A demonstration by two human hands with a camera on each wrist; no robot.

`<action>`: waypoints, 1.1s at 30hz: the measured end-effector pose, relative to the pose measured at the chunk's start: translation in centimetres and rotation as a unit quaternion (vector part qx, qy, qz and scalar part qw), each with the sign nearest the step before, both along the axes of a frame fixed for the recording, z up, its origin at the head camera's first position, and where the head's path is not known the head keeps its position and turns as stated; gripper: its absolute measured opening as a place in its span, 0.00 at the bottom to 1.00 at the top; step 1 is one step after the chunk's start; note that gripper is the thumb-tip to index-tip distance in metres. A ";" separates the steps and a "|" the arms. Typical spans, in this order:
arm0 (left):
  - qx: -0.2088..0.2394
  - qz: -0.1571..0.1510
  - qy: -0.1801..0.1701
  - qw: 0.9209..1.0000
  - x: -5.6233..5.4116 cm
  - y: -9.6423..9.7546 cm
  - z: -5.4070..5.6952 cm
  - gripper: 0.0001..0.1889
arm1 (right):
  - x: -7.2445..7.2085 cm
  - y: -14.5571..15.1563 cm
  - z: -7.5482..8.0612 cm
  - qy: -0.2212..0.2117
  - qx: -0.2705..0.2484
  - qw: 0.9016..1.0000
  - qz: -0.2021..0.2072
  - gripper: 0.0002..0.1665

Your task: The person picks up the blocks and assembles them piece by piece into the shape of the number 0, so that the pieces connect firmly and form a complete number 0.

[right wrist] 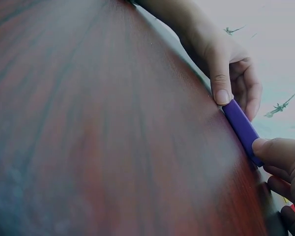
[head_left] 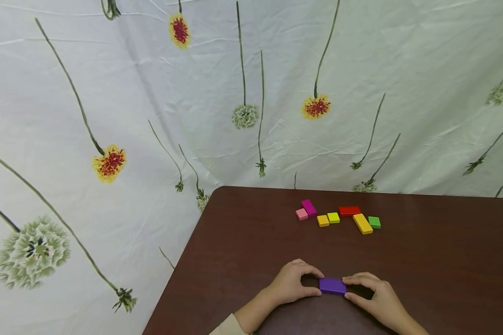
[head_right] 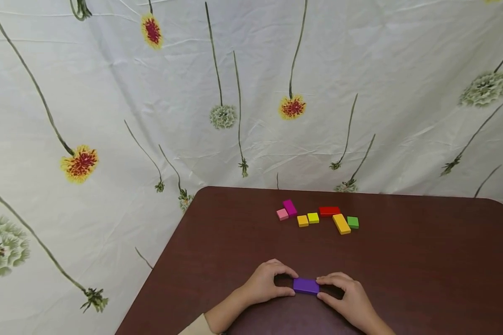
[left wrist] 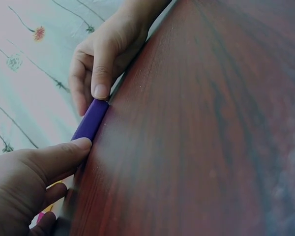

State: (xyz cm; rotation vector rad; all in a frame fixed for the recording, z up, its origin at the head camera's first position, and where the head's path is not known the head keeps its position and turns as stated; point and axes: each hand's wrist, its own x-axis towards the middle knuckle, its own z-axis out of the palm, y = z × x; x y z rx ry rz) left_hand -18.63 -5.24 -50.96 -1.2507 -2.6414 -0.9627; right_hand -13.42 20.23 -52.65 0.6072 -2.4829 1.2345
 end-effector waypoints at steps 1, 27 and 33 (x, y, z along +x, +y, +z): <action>0.002 -0.002 0.003 1.000 0.0 0.0 0.0 0.16 | 0.0 0.0 0.0 0.000 0.001 1.000 -0.001 0.20; 0.015 -0.008 0.001 1.000 -0.2 -0.1 -0.2 0.17 | -3.5 1.2 2.3 -0.038 0.009 0.998 -0.055 0.19; 0.014 -0.005 -0.003 1.000 -0.1 0.0 -0.2 0.17 | -6.2 2.6 3.2 -0.074 -0.002 0.994 -0.080 0.21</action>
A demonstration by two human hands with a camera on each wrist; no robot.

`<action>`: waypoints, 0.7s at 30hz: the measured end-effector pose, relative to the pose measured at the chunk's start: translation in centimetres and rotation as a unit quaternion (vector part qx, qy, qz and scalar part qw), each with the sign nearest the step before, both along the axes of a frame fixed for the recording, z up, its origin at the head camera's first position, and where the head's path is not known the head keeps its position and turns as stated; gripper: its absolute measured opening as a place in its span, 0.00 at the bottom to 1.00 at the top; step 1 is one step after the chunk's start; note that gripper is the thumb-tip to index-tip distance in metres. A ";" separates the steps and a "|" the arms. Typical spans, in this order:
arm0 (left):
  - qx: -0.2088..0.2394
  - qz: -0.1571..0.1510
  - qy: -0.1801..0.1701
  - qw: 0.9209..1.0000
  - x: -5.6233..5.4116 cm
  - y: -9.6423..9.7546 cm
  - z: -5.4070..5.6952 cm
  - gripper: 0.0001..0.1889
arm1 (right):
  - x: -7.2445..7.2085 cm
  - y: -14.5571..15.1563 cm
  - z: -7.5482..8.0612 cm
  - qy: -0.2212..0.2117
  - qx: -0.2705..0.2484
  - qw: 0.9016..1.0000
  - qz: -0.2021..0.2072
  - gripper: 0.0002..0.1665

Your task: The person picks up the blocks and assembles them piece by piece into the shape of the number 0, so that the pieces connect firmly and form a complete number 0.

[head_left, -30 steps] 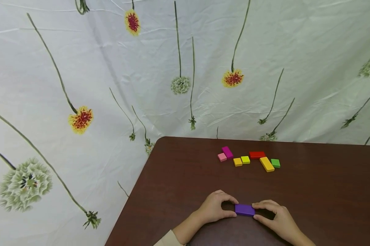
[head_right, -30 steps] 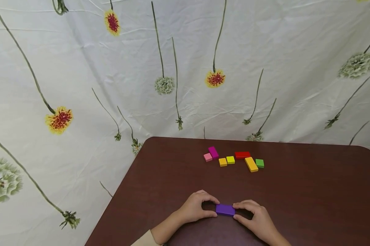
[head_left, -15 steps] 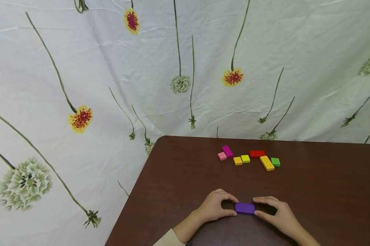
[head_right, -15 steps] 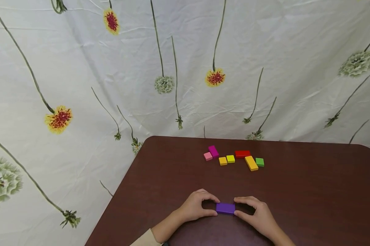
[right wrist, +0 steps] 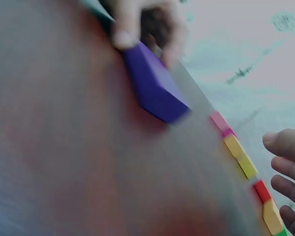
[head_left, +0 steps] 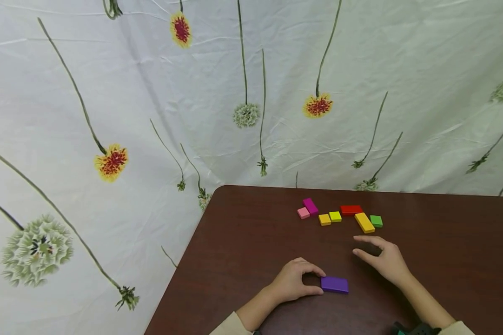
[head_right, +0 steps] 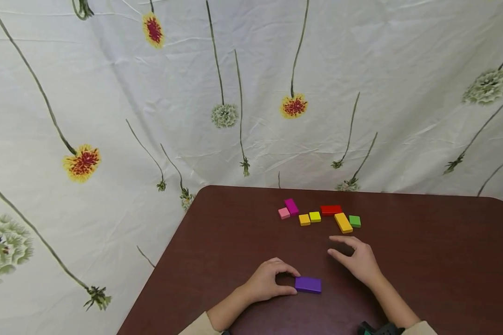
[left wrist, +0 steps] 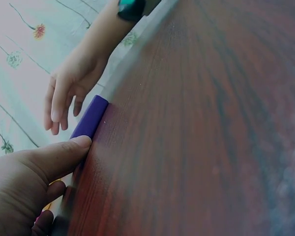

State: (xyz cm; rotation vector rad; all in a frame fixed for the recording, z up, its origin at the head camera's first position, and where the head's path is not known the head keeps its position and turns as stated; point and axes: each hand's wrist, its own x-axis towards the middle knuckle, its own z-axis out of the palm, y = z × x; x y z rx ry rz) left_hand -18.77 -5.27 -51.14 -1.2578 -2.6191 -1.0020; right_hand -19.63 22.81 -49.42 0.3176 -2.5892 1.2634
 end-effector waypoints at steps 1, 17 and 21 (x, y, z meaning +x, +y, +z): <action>-0.001 0.001 -0.001 1.000 0.0 0.0 0.0 0.17 | -0.5 0.3 0.1 -0.001 -0.003 1.000 -0.004 0.21; -0.003 0.002 -0.001 1.000 0.0 -0.1 0.2 0.17 | -5.9 5.4 1.5 -0.014 0.062 0.997 -0.039 0.23; -0.006 0.001 -0.002 1.000 0.1 -0.1 0.2 0.17 | -6.6 5.8 1.2 -0.025 0.069 0.996 -0.042 0.26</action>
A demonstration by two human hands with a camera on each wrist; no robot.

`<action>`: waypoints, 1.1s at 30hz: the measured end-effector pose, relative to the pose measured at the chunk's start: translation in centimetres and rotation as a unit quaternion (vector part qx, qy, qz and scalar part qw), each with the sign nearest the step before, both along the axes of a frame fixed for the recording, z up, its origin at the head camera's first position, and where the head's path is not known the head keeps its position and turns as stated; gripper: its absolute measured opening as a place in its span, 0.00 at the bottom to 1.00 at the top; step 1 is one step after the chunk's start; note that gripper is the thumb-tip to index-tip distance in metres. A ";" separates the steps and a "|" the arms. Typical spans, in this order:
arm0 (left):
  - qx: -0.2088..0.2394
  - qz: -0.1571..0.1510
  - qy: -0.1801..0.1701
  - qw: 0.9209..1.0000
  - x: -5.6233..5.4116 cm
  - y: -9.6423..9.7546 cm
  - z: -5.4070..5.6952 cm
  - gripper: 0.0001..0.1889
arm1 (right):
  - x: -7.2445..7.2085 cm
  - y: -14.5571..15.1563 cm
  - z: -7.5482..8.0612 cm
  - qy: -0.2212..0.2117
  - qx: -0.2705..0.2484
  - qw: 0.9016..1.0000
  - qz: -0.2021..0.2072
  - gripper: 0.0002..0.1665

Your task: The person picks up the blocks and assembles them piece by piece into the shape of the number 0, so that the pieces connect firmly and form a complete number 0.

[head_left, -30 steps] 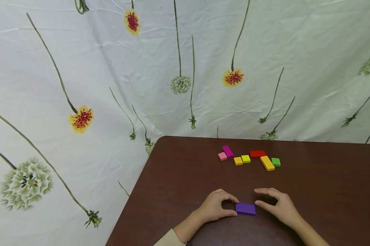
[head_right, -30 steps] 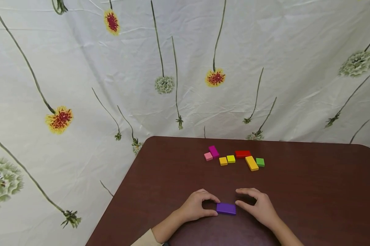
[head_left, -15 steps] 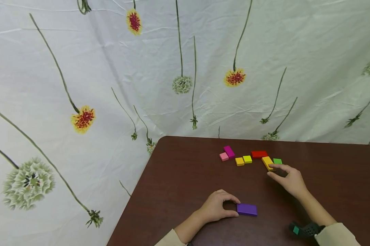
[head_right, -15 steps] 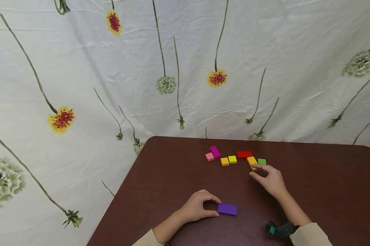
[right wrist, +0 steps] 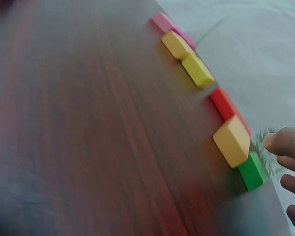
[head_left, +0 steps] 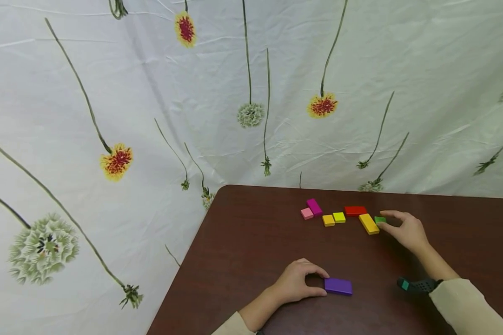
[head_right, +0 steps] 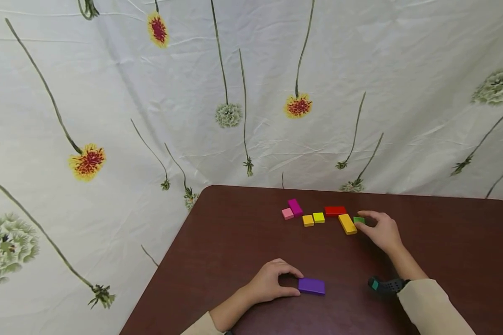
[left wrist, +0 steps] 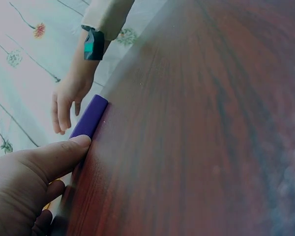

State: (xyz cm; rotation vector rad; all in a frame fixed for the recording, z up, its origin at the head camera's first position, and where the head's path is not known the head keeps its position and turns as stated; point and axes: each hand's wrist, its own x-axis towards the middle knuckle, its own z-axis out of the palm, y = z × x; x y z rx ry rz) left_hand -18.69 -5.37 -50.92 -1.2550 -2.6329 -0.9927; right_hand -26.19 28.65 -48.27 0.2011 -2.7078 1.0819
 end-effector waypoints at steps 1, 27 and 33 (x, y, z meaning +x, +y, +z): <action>0.000 -0.001 0.000 1.000 0.0 0.0 0.0 0.16 | -0.2 0.1 -0.1 -0.003 0.000 1.000 -0.002 0.26; 0.004 -0.004 -0.003 1.000 -0.1 0.2 0.0 0.16 | -0.8 1.7 -0.6 -0.081 0.028 0.996 0.020 0.27; 0.005 -0.002 -0.015 1.000 0.0 0.1 0.0 0.16 | -0.8 1.6 -0.8 -0.074 0.021 0.997 0.017 0.25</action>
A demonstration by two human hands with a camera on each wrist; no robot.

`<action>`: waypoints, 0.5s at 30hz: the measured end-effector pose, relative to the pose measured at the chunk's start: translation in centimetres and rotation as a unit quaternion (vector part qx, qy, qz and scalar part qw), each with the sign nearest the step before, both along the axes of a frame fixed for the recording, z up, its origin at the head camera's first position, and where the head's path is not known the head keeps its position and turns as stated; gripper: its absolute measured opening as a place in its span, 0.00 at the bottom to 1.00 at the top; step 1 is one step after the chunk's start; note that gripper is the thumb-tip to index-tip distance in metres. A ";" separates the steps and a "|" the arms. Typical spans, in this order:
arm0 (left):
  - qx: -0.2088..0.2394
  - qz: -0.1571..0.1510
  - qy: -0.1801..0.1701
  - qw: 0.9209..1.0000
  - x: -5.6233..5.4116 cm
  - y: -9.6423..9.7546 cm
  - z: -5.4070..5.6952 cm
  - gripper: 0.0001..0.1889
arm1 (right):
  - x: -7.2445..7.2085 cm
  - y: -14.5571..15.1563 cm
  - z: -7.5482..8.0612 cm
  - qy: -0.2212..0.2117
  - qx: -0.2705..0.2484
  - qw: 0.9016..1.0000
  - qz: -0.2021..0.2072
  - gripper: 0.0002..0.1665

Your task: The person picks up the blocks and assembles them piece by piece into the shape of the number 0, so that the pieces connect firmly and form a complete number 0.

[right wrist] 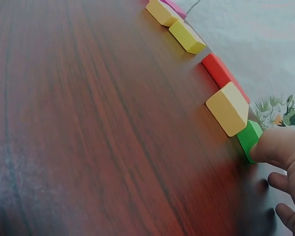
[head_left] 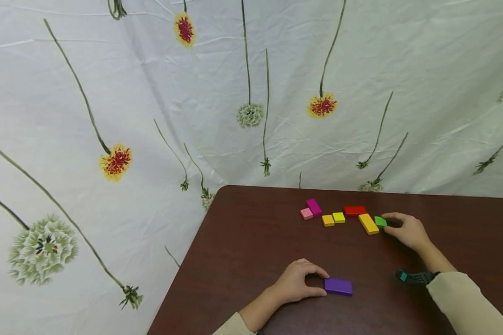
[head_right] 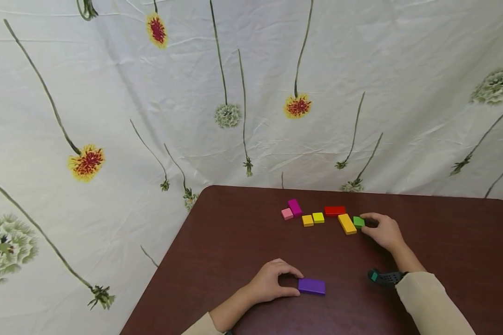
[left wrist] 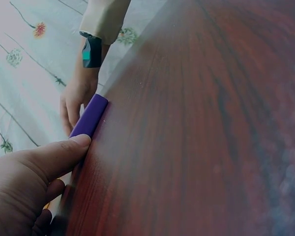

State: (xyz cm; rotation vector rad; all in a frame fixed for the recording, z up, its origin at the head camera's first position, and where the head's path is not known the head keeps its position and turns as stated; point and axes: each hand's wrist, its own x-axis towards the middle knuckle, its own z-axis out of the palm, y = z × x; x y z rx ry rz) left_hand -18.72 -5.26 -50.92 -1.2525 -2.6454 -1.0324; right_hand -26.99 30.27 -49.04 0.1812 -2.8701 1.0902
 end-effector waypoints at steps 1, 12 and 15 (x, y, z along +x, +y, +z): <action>0.000 0.000 -0.002 1.000 0.0 0.0 0.0 0.16 | 0.1 0.0 0.0 0.002 0.000 1.000 -0.003 0.25; 0.017 -0.010 0.002 1.000 -0.1 -0.1 -0.3 0.17 | 1.5 0.1 0.1 0.031 0.002 0.999 -0.036 0.24; 0.026 -0.017 -0.001 1.000 -0.2 -0.1 -0.4 0.17 | 2.3 0.1 0.4 0.037 0.002 0.999 -0.036 0.23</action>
